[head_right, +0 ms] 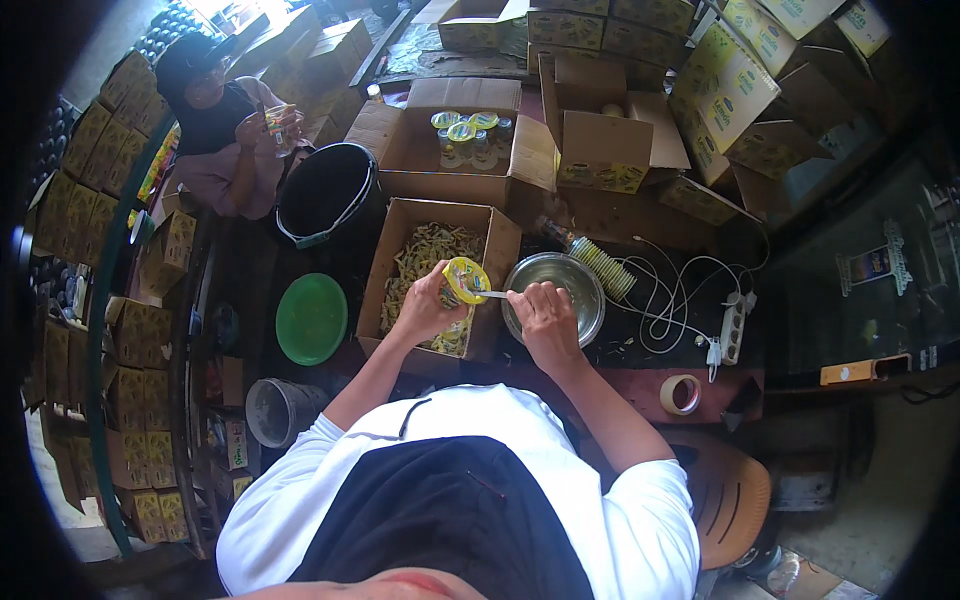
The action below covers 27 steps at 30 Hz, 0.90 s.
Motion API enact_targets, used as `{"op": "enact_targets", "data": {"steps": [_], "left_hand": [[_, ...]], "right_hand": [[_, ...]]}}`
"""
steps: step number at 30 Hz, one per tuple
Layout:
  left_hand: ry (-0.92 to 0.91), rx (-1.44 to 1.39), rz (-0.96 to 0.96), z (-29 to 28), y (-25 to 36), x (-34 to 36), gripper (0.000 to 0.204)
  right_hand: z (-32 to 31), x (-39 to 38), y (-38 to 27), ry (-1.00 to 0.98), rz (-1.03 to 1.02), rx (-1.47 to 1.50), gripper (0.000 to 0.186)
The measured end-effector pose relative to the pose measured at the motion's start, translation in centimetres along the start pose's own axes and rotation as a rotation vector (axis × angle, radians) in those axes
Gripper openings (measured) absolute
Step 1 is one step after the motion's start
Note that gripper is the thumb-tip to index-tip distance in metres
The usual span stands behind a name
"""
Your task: The person takes plastic cups containing a yellow product, dips the rims into a bowl of liquid, and applies transparent seals to the tops.
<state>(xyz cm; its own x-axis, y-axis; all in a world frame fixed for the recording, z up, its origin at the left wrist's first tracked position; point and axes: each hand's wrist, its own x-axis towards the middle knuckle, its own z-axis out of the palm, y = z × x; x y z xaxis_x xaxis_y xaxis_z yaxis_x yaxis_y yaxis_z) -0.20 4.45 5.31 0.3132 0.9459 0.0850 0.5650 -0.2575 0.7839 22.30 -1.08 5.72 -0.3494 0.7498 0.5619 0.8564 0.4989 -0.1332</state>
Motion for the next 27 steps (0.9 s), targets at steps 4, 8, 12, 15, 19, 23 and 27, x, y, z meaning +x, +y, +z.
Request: {"op": "enact_targets", "data": {"steps": [4,8,12,15,19,23,27], "left_hand": [[-0.063,-0.129,0.05,0.7,-2.3,0.2,0.055],[-0.212,-0.328,-0.023,0.5,-2.5,-0.1,0.057],[-0.312,-0.363,-0.156,0.2,-2.6,-0.1,0.054],[-0.424,-0.47,-0.245,0.1,-3.1,0.0,0.057],[-0.389,-0.51,-0.238,0.8,-3.0,-0.5,0.067],[-0.178,-0.331,-0.047,1.9,-4.3,-0.3,0.069],[-0.341,-0.445,-0.227,1.3,-4.1,-0.1,0.066]], "right_hand": [[0.1,-0.1,-0.3,-0.02,-0.032,-0.061,0.026],[0.1,0.1,-1.1,-0.07,-0.046,-0.077,0.025],[0.3,0.3,-1.7,-0.059,-0.041,-0.05,0.023],[0.6,0.4,-1.9,-0.068,-0.056,-0.033,0.023],[1.4,0.3,-1.6,-0.05,-0.017,0.044,0.019],[1.5,0.5,-1.2,-0.004,0.03,0.085,0.018],[0.8,0.3,-1.4,-0.061,0.046,0.01,0.009]]}}
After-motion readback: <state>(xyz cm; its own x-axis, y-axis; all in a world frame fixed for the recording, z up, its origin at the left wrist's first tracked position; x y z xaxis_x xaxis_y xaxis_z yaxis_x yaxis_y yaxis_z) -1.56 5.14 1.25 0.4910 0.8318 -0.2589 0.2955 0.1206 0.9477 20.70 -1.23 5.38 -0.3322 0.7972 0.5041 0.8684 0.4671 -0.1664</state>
